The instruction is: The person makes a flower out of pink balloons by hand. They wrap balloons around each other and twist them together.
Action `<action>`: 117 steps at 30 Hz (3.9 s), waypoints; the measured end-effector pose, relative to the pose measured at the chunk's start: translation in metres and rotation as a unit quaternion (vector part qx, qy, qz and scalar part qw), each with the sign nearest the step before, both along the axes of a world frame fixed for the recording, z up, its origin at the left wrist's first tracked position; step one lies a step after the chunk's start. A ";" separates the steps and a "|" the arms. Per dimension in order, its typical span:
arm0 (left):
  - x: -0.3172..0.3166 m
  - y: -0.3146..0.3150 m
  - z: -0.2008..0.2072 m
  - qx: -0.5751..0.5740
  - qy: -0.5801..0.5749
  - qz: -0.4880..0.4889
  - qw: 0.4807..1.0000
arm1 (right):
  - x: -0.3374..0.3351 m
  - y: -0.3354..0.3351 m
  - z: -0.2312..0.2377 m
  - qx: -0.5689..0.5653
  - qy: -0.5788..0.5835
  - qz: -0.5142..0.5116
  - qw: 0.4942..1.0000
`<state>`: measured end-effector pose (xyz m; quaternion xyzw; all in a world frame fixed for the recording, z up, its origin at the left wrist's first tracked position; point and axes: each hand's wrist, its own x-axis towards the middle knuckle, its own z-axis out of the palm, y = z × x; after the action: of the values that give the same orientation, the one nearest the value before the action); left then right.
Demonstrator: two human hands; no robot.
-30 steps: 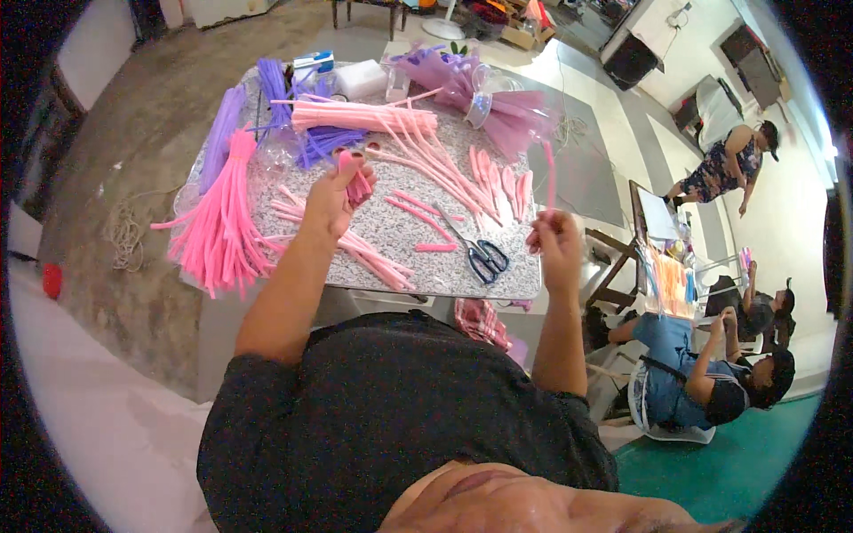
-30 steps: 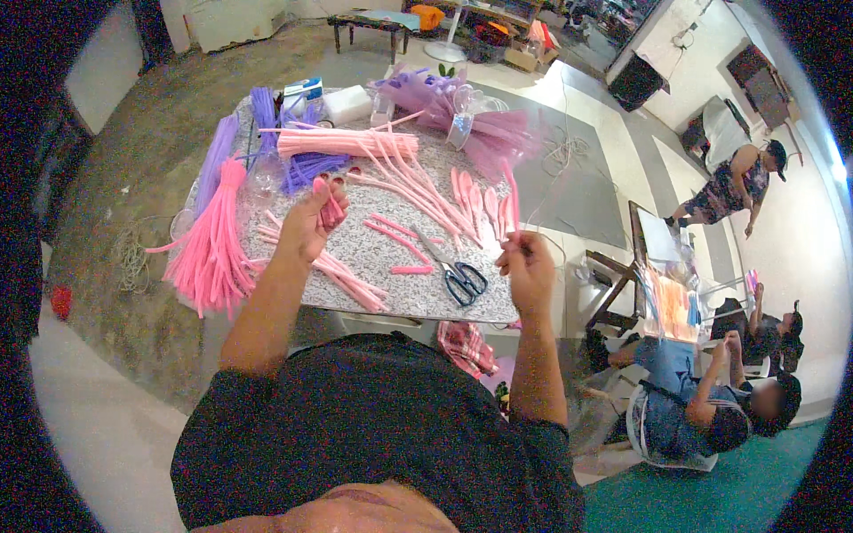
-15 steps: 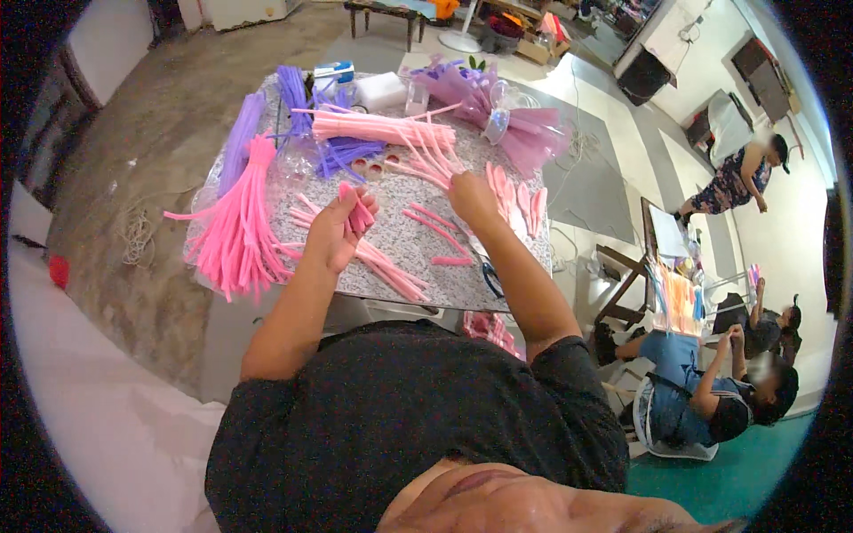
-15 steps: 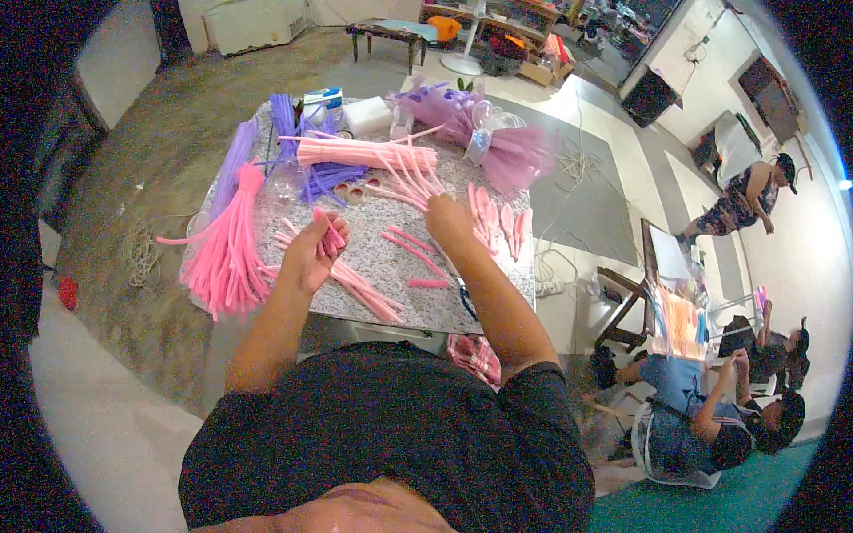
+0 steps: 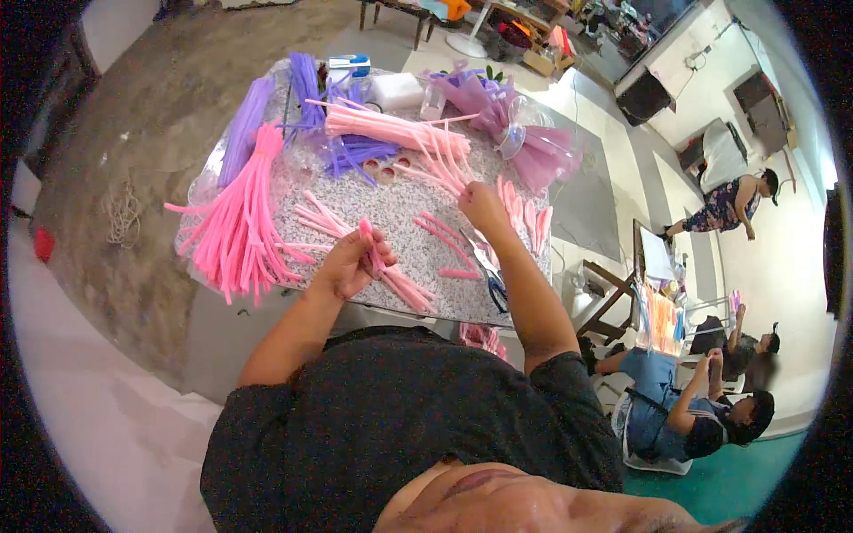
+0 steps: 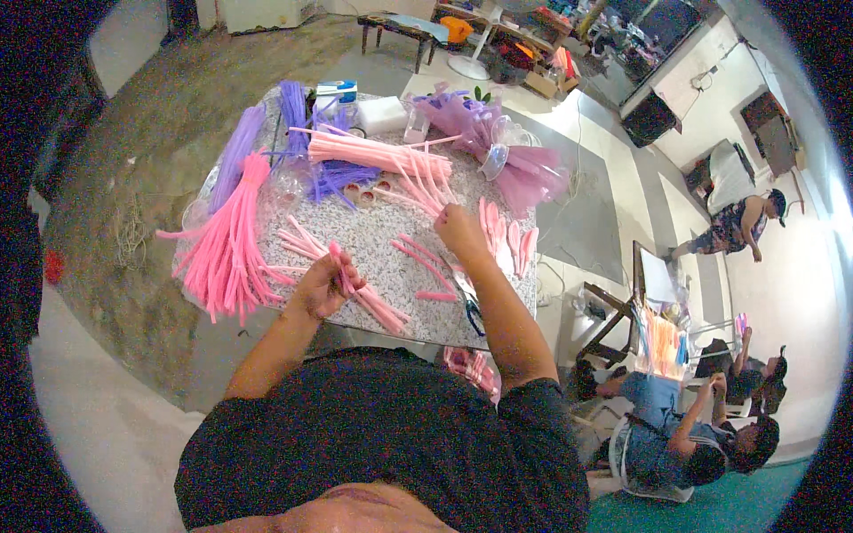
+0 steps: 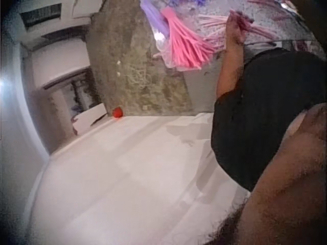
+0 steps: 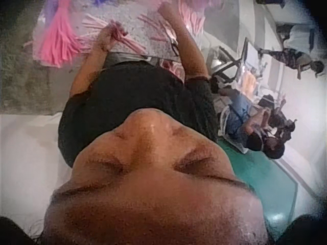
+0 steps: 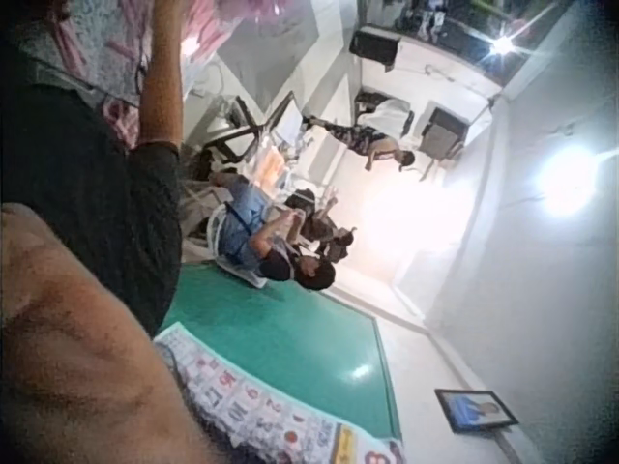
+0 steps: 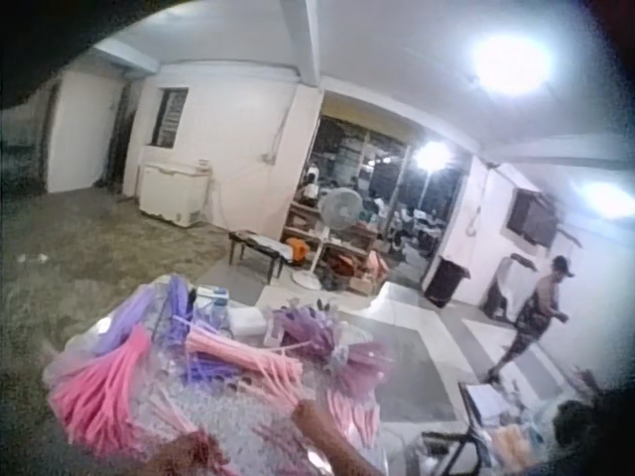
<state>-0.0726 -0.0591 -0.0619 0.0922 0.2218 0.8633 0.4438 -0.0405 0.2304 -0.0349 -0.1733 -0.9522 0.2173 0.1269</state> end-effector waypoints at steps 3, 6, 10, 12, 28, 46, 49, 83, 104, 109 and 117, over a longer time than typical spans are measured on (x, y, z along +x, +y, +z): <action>-0.003 -0.004 -0.013 0.068 0.003 -0.038 0.997 | 0.001 -0.006 0.048 -0.029 0.033 0.004 0.999; -0.002 -0.006 -0.010 0.082 0.019 -0.046 0.995 | -0.002 0.001 0.078 -0.048 0.063 0.017 0.997; -0.005 -0.005 -0.009 0.078 -0.030 -0.034 0.996 | -0.006 0.015 0.080 -0.124 0.030 0.022 0.992; -0.006 -0.004 -0.010 0.076 -0.054 -0.027 0.995 | 0.001 0.018 0.079 -0.209 0.038 0.005 0.977; -0.002 -0.003 -0.008 0.040 -0.062 -0.021 0.997 | 0.060 0.026 0.109 -0.274 0.313 0.009 0.909; -0.001 -0.006 -0.008 -0.004 -0.061 -0.017 0.998 | -0.093 -0.041 0.143 0.152 0.190 0.069 0.967; -0.001 -0.006 0.001 -0.049 -0.058 -0.012 0.997 | -0.047 -0.038 0.133 0.088 0.209 0.072 0.971; -0.061 0.070 0.034 -0.545 0.717 0.040 0.433 | 0.214 -0.022 0.061 -0.503 0.246 -0.096 0.823; 0.069 0.084 0.062 -0.113 0.016 -0.049 0.992 | 0.167 -0.109 0.055 -0.549 0.280 0.063 0.785; 0.071 0.080 0.073 -0.155 0.048 0.050 0.985 | 0.168 -0.112 0.048 -0.550 0.205 0.037 0.809; 0.066 0.068 0.082 -0.058 0.111 0.057 0.990 | 0.162 -0.114 0.035 -0.556 0.180 0.047 0.810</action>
<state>-0.0066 0.0090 0.0196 0.1483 0.3245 0.8574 0.3709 0.1214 0.1160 -0.0002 -0.1267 -0.6362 0.7425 0.1672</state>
